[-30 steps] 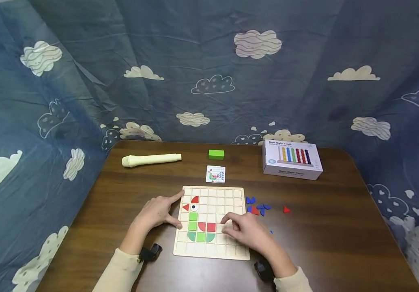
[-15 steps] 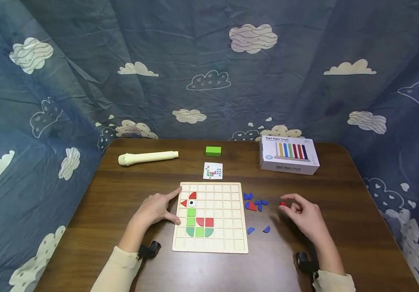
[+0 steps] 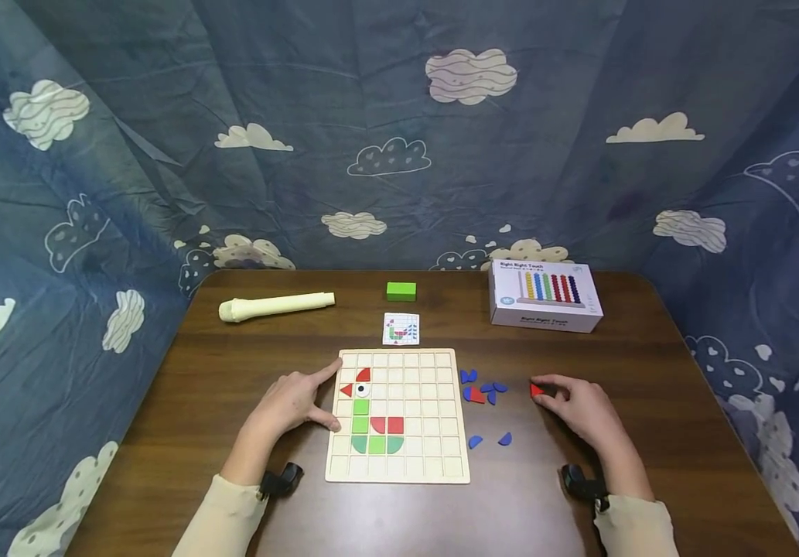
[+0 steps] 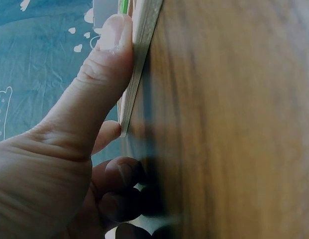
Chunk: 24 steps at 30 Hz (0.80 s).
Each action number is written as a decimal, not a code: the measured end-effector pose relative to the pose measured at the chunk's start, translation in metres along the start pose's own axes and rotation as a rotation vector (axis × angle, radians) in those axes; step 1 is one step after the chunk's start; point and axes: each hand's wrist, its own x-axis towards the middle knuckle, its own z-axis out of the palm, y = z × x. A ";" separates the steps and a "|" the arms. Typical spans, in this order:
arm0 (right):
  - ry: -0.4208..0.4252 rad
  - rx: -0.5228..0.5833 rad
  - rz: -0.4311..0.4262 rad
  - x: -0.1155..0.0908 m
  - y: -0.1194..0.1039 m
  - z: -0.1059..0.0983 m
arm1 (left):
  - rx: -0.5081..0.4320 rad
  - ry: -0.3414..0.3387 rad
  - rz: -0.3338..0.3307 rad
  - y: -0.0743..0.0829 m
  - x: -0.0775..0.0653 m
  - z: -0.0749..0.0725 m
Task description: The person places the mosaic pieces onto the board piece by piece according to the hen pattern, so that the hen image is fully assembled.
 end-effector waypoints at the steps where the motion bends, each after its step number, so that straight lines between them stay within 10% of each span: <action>1: 0.006 -0.014 -0.003 0.001 0.000 0.000 | -0.002 -0.001 -0.001 0.000 0.000 0.000; 11: 0.118 -0.066 -0.058 -0.004 -0.020 0.004 | -0.005 -0.017 -0.021 0.003 0.001 -0.004; 24: 0.217 0.250 -0.306 -0.060 -0.167 0.080 | -0.005 -0.037 -0.047 0.003 0.006 -0.007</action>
